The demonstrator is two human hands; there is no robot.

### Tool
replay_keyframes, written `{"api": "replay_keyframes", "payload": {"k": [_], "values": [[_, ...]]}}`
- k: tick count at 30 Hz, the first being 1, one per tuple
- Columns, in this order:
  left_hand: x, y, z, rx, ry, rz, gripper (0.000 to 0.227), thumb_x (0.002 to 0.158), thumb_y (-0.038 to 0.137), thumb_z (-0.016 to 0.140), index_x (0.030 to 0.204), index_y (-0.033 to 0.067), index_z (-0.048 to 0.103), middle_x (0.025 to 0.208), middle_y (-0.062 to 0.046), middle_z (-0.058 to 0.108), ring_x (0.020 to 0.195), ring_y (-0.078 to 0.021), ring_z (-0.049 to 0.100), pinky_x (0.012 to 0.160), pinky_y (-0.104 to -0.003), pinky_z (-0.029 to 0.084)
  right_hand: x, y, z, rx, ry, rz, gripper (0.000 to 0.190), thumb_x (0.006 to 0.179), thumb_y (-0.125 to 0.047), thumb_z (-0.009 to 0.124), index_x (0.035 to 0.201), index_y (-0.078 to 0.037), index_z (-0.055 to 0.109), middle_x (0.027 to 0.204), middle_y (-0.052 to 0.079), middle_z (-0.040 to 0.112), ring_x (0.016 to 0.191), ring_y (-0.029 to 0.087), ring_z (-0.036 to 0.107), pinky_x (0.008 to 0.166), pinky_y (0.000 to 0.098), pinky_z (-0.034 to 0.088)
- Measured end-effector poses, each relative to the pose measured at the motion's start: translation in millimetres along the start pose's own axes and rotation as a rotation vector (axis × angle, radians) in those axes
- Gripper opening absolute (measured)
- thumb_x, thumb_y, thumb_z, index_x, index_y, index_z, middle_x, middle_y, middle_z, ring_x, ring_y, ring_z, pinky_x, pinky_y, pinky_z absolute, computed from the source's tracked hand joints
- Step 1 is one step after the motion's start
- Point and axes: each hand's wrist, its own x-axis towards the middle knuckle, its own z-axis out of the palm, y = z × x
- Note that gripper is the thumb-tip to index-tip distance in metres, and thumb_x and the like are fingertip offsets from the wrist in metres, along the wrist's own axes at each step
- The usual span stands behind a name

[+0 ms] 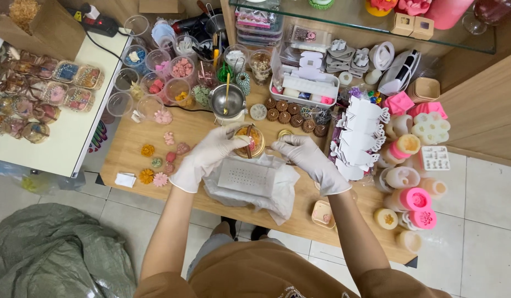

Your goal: The person wraps and ties a ribbon around a packaged craft container by hand, then places the finished container onto a tray beside other packaged items.

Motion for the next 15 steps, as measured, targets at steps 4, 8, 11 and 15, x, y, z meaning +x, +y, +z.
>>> {"api": "replay_keyframes", "payload": {"k": [4,8,11,15], "values": [[-4.9,-28.6,7.1,-0.005,-0.002,0.099,0.057,0.086,0.009,0.074,0.141,0.0024,0.057,0.128,-0.007,0.068,0.115,-0.0135,0.064,0.098,-0.027,0.052,-4.3,17.3,9.8,0.041,0.079,-0.018,0.028,0.095,-0.029,0.073,0.108,-0.005,0.078,0.085,-0.004,0.074,0.072,0.002,0.059,0.062,0.0201,0.049],[-4.3,-65.4,13.0,-0.038,0.036,0.114,0.057,0.085,0.01,0.076,0.139,0.0022,0.059,0.128,-0.007,0.069,0.116,-0.0132,0.065,0.099,-0.026,0.052,-24.2,14.3,19.3,-0.118,0.155,0.136,0.039,0.095,-0.041,0.068,0.112,-0.008,0.079,0.079,0.004,0.068,0.065,0.011,0.053,0.056,0.03,0.043],[-10.3,-91.7,13.6,0.05,0.103,0.137,0.054,0.085,0.011,0.077,0.137,0.0023,0.062,0.126,-0.006,0.07,0.115,-0.0128,0.066,0.098,-0.026,0.052,-30.3,12.2,33.1,-0.236,0.152,0.068,0.051,0.092,-0.052,0.066,0.11,-0.006,0.08,0.087,0.009,0.076,0.077,0.013,0.065,0.07,0.0302,0.052],[-13.1,-125.7,16.8,0.044,0.149,0.205,0.051,0.087,0.01,0.076,0.136,0.0027,0.063,0.125,-0.006,0.071,0.112,-0.0134,0.066,0.096,-0.026,0.054,-37.8,24.9,47.5,-0.482,0.174,0.136,0.066,0.088,-0.062,0.069,0.103,0.002,0.079,0.087,0.02,0.078,0.081,0.02,0.074,0.077,0.0359,0.055]]}}
